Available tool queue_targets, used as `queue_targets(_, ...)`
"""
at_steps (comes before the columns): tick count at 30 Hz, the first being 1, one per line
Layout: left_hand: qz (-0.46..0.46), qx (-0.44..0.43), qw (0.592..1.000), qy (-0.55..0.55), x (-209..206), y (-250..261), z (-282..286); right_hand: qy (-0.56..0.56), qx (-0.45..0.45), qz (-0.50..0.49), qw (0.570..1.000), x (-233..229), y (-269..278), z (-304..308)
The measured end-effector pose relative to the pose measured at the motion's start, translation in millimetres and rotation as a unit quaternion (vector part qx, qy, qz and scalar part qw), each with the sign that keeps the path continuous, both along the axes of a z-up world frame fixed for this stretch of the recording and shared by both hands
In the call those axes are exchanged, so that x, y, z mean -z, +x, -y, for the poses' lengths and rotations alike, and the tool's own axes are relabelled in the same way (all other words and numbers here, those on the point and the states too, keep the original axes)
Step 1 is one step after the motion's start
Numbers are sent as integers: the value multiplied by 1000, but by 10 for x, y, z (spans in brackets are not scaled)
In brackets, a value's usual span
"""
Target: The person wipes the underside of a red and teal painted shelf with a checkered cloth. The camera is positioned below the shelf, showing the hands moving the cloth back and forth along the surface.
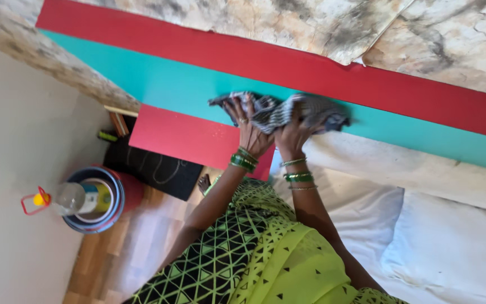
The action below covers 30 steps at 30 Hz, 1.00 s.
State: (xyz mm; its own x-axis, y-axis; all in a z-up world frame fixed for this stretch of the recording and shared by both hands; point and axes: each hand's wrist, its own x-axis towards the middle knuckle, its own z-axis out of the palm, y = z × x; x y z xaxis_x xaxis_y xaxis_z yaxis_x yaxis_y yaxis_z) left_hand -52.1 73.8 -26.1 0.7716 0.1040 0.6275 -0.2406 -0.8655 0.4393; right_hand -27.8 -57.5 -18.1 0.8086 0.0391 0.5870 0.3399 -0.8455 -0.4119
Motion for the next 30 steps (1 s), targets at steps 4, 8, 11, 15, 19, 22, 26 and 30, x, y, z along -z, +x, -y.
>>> queue_targets(4,26,13,1000,6,-192,155,105,87,13,124,988,-251,216,211)
queue_targets(8,45,12,998,31,-41,251,57,-47,87,187,977,-117,301,238)
queue_targets(11,-20,-4,994,110,240,296,-34,-22,2,108,994,138,329,177)
queue_targets(15,43,-17,999,22,662,317,49,46,-81,25,995,449,354,144)
queue_targets(19,0,-40,999,9,946,379,71,126,-142,31,981,595,403,72)
queue_targets(22,-26,-40,999,15,1135,325,24,-36,-59,59,996,716,281,-40)
queue_targets(26,-63,-37,997,2,1330,174,-59,-59,-106,-30,992,901,174,-141)
queue_targets(30,-92,1,996,14,1383,33,-215,-63,-88,-50,993,1169,84,-203)
